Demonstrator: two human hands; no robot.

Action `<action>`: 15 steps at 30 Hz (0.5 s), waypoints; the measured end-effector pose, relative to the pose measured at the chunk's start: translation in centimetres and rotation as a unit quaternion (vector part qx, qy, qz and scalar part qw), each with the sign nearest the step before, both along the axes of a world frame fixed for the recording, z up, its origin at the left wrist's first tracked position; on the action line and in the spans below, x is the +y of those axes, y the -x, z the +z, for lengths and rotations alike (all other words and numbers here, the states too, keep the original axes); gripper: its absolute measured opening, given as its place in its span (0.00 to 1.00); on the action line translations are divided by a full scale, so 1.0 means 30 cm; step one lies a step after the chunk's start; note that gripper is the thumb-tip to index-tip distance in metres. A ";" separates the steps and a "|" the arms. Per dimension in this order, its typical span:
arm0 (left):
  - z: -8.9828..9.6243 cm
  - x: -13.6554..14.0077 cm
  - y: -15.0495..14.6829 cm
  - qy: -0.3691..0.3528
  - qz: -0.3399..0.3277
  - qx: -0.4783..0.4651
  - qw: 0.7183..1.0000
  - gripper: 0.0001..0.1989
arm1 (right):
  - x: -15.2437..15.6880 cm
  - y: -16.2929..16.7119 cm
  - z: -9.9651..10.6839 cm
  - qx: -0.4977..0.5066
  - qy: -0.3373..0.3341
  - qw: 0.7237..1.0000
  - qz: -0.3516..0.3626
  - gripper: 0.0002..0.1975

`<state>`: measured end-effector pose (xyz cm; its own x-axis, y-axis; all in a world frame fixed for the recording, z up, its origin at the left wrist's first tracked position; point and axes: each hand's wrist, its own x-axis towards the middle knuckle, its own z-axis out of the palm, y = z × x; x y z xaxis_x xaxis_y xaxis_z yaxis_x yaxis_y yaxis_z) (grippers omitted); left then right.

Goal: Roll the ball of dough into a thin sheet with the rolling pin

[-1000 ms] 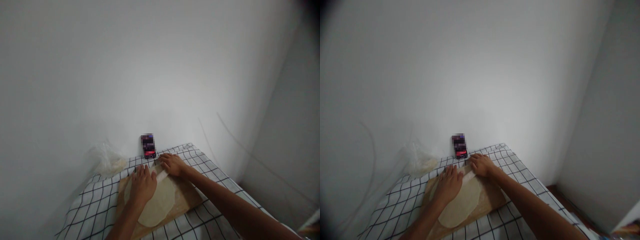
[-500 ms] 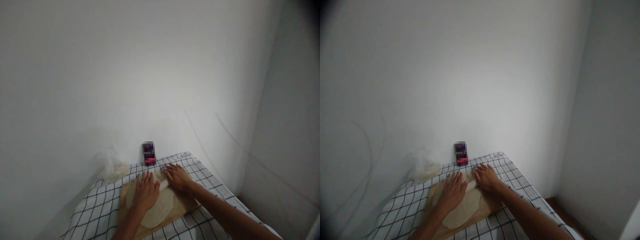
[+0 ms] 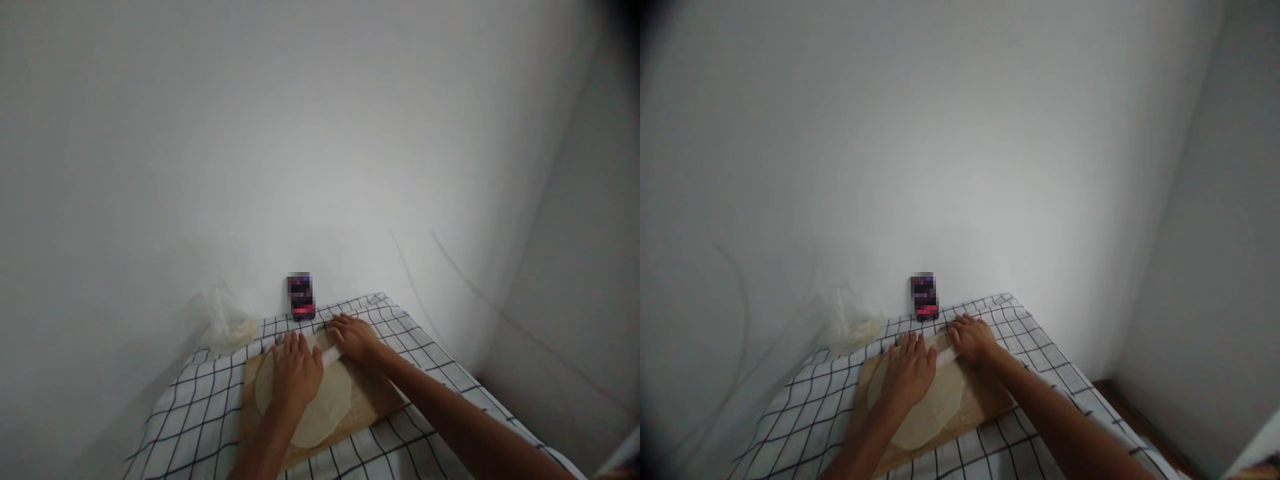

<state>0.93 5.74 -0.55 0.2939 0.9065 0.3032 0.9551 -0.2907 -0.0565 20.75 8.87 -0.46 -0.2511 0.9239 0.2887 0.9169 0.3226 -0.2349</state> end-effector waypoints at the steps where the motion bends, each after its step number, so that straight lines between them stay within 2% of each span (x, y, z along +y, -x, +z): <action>1: 0.004 -0.012 -0.006 0.003 -0.002 -0.002 1.000 0.29 | -0.025 -0.006 0.000 0.000 0.000 1.000 0.001 0.25; 9: -0.006 -0.093 -0.001 0.013 -0.051 -0.001 0.999 0.27 | -0.258 -0.040 0.011 0.014 -0.018 1.000 0.008 0.29; 12: -0.015 -0.061 0.013 -0.017 -0.062 -0.001 0.998 0.25 | -0.227 -0.041 0.005 0.017 -0.011 1.000 0.013 0.27; 15: -0.010 0.002 0.026 -0.048 -0.058 -0.005 0.997 0.23 | -0.104 -0.017 0.018 0.011 -0.007 1.000 -0.006 0.25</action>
